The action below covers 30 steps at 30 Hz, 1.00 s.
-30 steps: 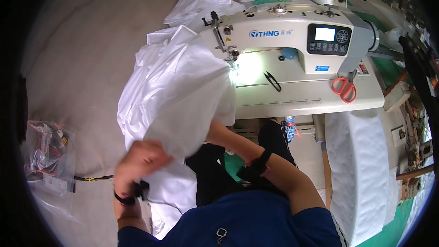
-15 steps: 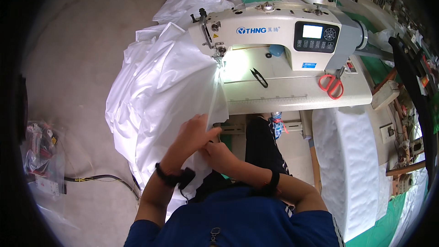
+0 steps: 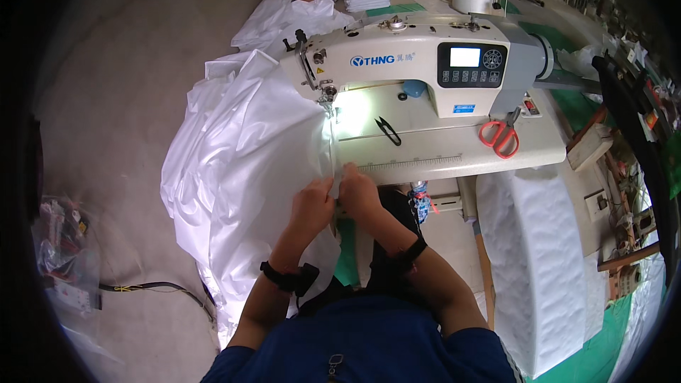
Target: Sewing a large white plastic or fabric sheet using an industrial sewing machine.
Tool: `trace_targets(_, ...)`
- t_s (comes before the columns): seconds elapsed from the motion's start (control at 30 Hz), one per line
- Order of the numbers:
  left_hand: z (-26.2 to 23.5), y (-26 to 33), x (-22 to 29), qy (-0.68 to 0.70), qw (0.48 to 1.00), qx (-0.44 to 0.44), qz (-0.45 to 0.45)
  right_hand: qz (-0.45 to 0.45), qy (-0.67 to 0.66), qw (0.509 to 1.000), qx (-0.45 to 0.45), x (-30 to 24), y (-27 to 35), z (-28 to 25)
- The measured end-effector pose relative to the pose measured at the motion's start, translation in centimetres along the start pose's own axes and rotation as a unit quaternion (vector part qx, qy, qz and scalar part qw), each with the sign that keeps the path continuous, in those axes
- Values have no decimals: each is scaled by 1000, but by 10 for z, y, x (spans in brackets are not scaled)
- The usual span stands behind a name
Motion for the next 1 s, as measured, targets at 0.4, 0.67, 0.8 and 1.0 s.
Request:
trace_targets(0.4,20,4,6,126,991,-36,-20,-42,19,996,-79,-8,5,-40)
trace_targets(0.67,32,-2,-9,81,989,120,-20,27,-88,988,-124,3,-5,-46)
trace_targets(0.8,-4,-11,-13,19,994,96,57,-5,-61,977,-206,1,-12,20)
trace_targets(1.0,-18,-11,-21,-206,970,-24,124,-120,-138,932,-313,-22,2,122)
Point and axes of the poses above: each hand's wrist, its own y-axis away from the middle knuckle, its own z-axis out of the palm, x = y × z, the point moved 2 cm from there along -y, towards the middle knuckle, and after that the axes turned 2 degrees about -x, right-handed, at the moved point
